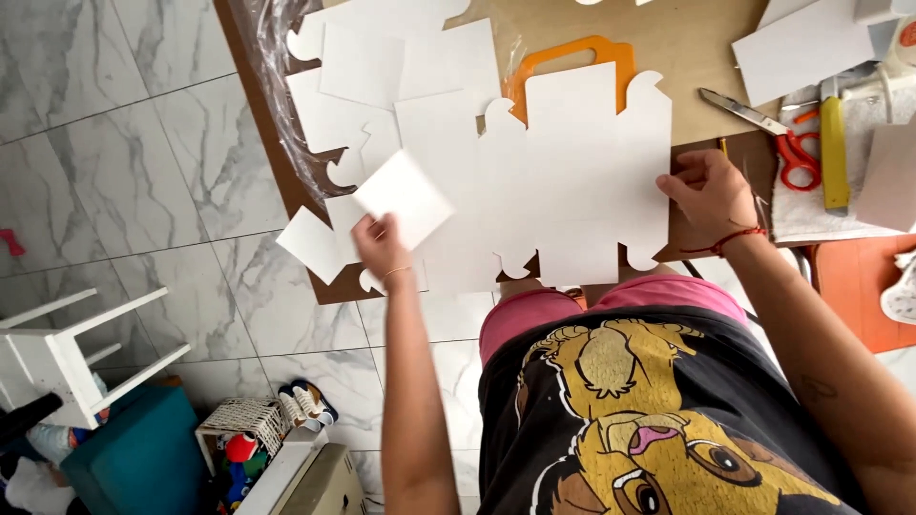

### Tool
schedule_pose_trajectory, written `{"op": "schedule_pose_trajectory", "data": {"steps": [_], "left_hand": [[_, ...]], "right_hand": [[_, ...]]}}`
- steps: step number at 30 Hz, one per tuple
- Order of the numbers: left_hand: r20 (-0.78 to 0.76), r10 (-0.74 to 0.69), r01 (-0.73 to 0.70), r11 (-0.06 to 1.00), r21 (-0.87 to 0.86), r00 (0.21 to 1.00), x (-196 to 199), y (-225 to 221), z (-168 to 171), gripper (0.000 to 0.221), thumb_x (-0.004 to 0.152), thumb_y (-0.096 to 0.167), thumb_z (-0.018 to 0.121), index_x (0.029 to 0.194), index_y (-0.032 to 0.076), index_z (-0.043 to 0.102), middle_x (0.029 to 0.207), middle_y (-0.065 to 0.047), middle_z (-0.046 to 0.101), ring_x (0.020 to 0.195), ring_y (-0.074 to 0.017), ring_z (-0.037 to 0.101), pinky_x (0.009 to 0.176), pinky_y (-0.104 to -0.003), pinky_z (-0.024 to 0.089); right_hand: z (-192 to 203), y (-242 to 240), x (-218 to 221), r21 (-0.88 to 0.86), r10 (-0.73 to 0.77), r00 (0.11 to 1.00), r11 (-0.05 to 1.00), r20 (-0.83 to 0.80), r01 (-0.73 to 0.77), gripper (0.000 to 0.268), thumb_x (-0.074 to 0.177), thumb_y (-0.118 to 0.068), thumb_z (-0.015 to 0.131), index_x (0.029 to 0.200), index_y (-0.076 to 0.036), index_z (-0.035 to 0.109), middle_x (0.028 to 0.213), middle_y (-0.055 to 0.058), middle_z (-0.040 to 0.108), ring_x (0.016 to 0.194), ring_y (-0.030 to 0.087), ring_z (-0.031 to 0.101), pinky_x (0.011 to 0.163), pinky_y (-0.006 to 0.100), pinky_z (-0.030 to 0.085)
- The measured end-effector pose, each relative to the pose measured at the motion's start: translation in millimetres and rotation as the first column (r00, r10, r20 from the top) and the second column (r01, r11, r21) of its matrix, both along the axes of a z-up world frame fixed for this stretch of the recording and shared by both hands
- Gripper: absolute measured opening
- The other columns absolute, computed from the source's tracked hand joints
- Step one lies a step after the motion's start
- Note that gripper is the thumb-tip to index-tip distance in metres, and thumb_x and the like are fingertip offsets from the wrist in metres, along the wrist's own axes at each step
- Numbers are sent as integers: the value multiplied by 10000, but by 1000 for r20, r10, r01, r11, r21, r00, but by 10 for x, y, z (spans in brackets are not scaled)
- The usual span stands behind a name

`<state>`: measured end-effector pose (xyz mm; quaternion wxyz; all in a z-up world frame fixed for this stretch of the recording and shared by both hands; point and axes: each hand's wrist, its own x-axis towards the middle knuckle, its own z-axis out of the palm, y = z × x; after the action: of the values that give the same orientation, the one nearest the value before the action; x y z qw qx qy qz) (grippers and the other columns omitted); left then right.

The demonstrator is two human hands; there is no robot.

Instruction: Marking and cutting cardboard templates using a pencil and utility knife

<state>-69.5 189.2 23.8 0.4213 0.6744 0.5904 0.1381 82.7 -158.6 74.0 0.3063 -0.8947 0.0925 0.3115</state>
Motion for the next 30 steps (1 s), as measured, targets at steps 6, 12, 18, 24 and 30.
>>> {"op": "schedule_pose_trajectory", "data": {"steps": [6, 12, 18, 24, 30], "left_hand": [[125, 52, -50, 998, -24, 991, -359, 306, -139, 532, 650, 146, 668, 1134, 48, 470, 1026, -154, 590, 952, -187, 584, 799, -257, 481], [26, -4, 3, 999, 45, 1000, -259, 157, 114, 577, 649, 150, 646, 1188, 144, 443, 1129, -56, 539, 980, -171, 544, 808, -297, 454], [-92, -278, 292, 878, 378, 956, -79, -65, 330, 582, 653, 60, 642, 1191, 149, 440, 1154, -101, 449, 1092, -259, 454, 837, -425, 384], [-86, -820, 724, 444, 528, 566, 278, -810, 243, 497, 641, -7, 664, 1106, 89, 518, 1128, -99, 504, 1103, -313, 448, 907, -463, 337], [-396, -890, 960, 135, 244, 226, 517, -1360, 223, 739, 676, 278, 714, 1288, 147, 321, 1405, -73, 204, 1295, -246, 231, 980, -620, 167]], "right_hand": [[-159, 81, -36, 40, -197, 980, 979, -39, 198, 263, 748, -282, 696, 927, -119, 593, 756, -19, 574, 663, 101, 518, 584, 247, 429], [-488, -20, 62, 28, -323, 946, 946, 36, 322, 139, 771, -231, 706, 801, -153, 595, 707, -62, 551, 616, 55, 472, 555, 213, 412], [-824, -96, 94, 72, -200, 958, 979, 204, 189, 221, 759, -251, 724, 924, -127, 644, 744, -9, 607, 675, 95, 551, 602, 241, 442], [-841, -148, 73, 75, -131, 891, 991, 435, 109, 277, 722, -204, 772, 940, -104, 633, 753, 28, 575, 704, 171, 578, 625, 285, 468], [-563, -792, 157, -212, 183, 633, 977, 752, -30, 200, 753, -1, 634, 939, -74, 648, 841, 105, 531, 737, 271, 542, 629, 344, 448]]}}
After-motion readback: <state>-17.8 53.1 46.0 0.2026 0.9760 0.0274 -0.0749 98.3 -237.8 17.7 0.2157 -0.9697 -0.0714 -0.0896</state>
